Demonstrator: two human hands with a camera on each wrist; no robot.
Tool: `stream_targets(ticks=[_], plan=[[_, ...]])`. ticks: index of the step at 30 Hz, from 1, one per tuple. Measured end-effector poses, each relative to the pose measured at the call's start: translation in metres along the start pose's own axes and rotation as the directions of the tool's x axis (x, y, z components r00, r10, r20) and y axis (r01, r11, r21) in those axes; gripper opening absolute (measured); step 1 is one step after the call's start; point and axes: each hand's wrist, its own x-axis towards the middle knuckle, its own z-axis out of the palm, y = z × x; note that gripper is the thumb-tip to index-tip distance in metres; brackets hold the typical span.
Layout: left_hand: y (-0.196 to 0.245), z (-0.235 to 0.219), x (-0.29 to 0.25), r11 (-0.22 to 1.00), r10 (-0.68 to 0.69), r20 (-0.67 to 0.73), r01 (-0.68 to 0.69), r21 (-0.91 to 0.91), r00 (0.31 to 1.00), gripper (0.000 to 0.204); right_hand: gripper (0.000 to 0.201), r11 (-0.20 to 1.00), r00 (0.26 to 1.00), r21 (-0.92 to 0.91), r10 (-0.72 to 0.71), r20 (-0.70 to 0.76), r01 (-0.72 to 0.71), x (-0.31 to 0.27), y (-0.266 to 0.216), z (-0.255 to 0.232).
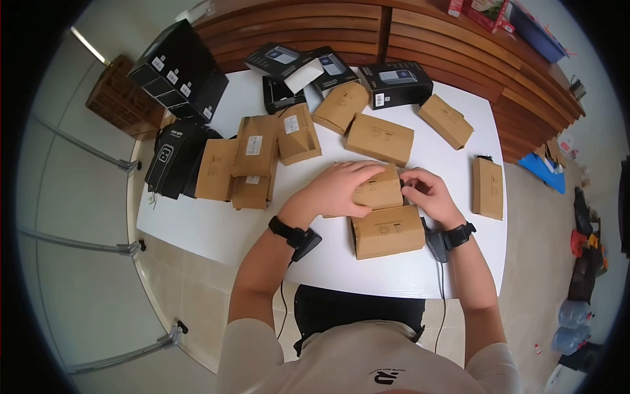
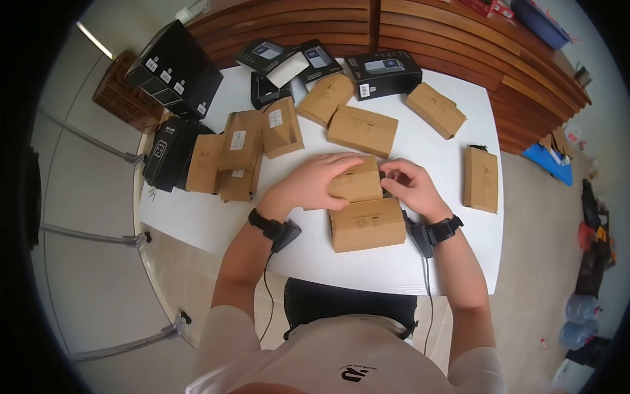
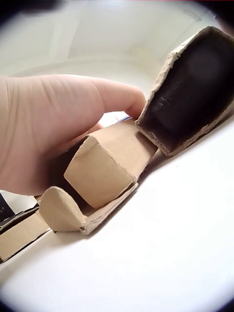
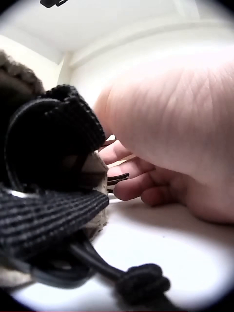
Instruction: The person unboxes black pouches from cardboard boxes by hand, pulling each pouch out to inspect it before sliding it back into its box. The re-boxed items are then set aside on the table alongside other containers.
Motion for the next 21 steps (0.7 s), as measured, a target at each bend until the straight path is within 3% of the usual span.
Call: stream_targets(ticks=[3,8,11,14,21], plan=[[-0.006,0.005,0.000,0.994,0.027,-0.003,-0.026,0.109,1.000,0.079,0.025,0.996,1.000,-0.089,0.023,0.015,-0.022,-0.001,-0.003,-0.002],[-0.004,0.002,0.002,0.982,-0.037,-0.033,0.043,0.186,0.999,0.083,0.022,0.995,0.998,0.092,-0.034,-0.049,0.038,0.002,-0.002,-0.005],[-0.006,0.002,0.000,0.959,0.007,-0.032,0.002,0.284,0.999,0.088,0.021,0.992,0.999,0.128,0.007,-0.050,0.000,0.003,-0.007,-0.008],[-0.010,0.003,0.001,0.958,-0.044,-0.004,0.043,0.284,0.999,0.092,0.019,0.992,0.997,0.119,0.048,-0.063,-0.040,0.003,-0.009,-0.009],[-0.013,0.005,0.002,0.956,-0.040,0.006,0.036,0.290,0.999,0.092,0.017,0.996,0.993,0.081,-0.022,-0.114,0.031,0.003,0.001,0.004]])
